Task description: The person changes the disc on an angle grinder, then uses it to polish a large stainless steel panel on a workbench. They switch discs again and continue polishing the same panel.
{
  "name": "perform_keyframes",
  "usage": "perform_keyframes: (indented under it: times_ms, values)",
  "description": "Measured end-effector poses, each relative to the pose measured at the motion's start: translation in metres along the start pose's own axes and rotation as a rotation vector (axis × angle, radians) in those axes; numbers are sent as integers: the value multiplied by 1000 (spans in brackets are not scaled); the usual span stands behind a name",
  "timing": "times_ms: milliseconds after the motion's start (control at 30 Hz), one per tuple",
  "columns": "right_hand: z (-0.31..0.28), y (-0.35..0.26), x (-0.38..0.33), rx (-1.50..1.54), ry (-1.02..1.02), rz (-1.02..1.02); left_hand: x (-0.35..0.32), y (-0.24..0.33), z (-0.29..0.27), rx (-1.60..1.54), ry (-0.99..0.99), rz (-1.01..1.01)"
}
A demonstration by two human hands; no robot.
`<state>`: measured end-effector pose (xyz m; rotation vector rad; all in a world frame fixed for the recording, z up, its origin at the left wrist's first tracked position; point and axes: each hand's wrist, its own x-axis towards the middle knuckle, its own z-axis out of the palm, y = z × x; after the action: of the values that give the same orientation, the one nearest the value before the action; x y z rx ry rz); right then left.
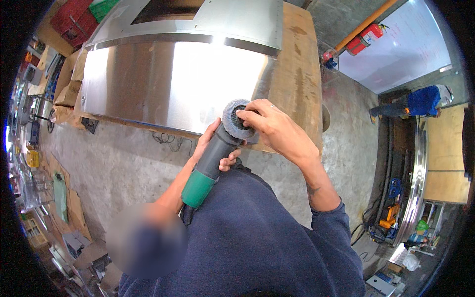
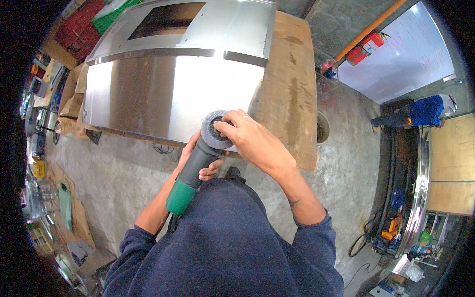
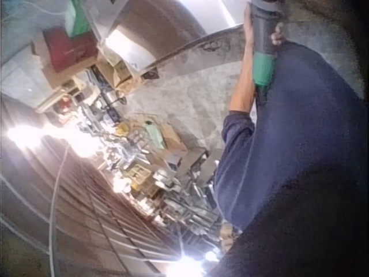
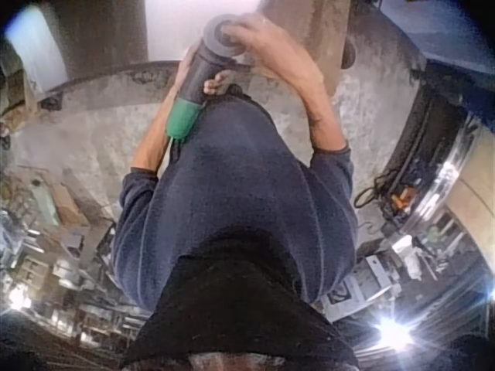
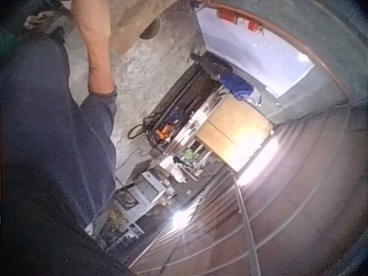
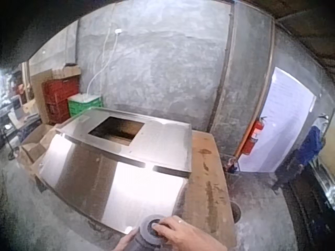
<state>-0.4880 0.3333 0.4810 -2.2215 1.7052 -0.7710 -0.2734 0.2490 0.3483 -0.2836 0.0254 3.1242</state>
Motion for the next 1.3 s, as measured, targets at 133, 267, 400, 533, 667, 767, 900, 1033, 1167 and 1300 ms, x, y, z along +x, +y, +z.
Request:
perform_keyframes:
  times_ms: [133,267,400,533,667,767,900,1033,1167,1300]
  values:
    - [-4,-3,1,-101,-2,63,3,-5,0,-11,6,13]
    - [-13,1,-2,-61,76,-22,7,-10,6,-1,-9,3]
    - [-21,1,-5,-121,-48,-78,10,-12,8,-5,-17,-13]
    - [-9,6,-9,-102,-21,-27,15,-12,7,-15,-12,-23]
    - [-10,4,-15,-118,8,4,16,-15,6,-9,-22,-28]
    - [-26,3,-16,-117,-1,-39,17,-17,6,-8,-10,-25]
    - [-27,4,-19,-148,-49,-54,18,-19,8,-7,2,-38]
    - [-19,8,-21,-147,-59,21,20,-19,6,-16,11,-41]
    - [-21,6,-20,-137,-27,10,20,-20,7,-16,-3,-29]
    - [-27,9,-19,-139,-26,-63,19,-21,9,-15,1,-25]
